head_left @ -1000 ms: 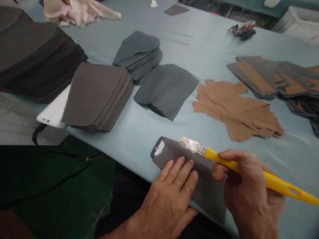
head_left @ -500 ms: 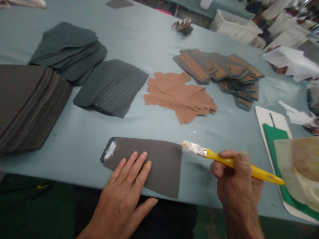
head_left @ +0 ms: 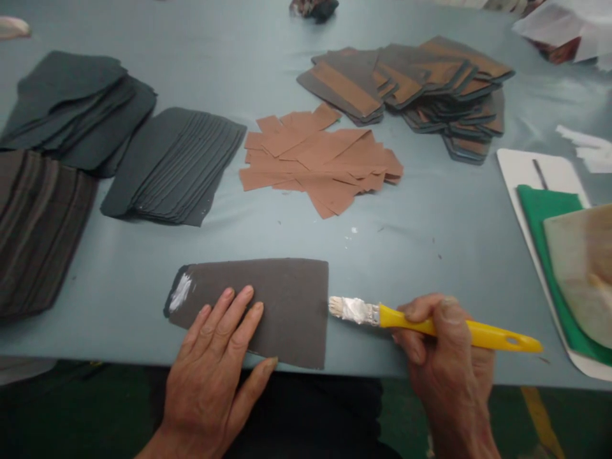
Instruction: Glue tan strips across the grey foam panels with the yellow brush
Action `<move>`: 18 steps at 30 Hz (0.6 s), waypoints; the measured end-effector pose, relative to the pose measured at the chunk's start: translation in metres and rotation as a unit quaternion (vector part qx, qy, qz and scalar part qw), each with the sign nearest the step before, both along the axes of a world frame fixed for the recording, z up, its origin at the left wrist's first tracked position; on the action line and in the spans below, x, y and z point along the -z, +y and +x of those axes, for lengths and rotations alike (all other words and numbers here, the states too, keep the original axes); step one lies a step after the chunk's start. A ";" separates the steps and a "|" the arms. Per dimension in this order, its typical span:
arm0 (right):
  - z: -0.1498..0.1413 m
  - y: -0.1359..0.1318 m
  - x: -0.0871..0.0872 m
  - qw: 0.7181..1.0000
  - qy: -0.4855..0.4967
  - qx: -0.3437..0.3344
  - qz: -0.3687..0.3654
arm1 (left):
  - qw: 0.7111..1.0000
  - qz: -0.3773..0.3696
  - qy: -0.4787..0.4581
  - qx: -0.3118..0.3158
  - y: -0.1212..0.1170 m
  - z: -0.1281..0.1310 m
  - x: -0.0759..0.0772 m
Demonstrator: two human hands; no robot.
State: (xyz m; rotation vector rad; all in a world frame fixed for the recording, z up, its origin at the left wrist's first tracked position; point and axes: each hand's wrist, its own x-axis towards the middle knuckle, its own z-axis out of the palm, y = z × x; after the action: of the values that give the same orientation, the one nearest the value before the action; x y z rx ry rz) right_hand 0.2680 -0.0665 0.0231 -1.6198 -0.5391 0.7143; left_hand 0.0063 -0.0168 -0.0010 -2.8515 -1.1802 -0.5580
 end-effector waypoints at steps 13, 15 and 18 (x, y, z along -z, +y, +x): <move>0.004 0.006 0.003 1.000 0.005 -0.004 -0.004 | 1.000 -0.005 0.002 -0.001 0.000 0.000 -0.002; 0.001 0.005 0.003 1.000 0.003 -0.012 -0.012 | 1.000 -0.005 0.000 -0.002 0.000 0.000 -0.003; -0.004 0.005 0.002 1.000 -0.002 -0.011 -0.015 | 1.000 -0.008 -0.006 -0.007 -0.001 0.001 -0.003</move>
State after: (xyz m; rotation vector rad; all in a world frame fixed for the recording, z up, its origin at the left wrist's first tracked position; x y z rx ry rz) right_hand 0.2639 -0.0610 0.0211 -1.6460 -0.5533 0.7386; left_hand 0.0074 -0.0178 0.0016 -2.8541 -1.2102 -0.5699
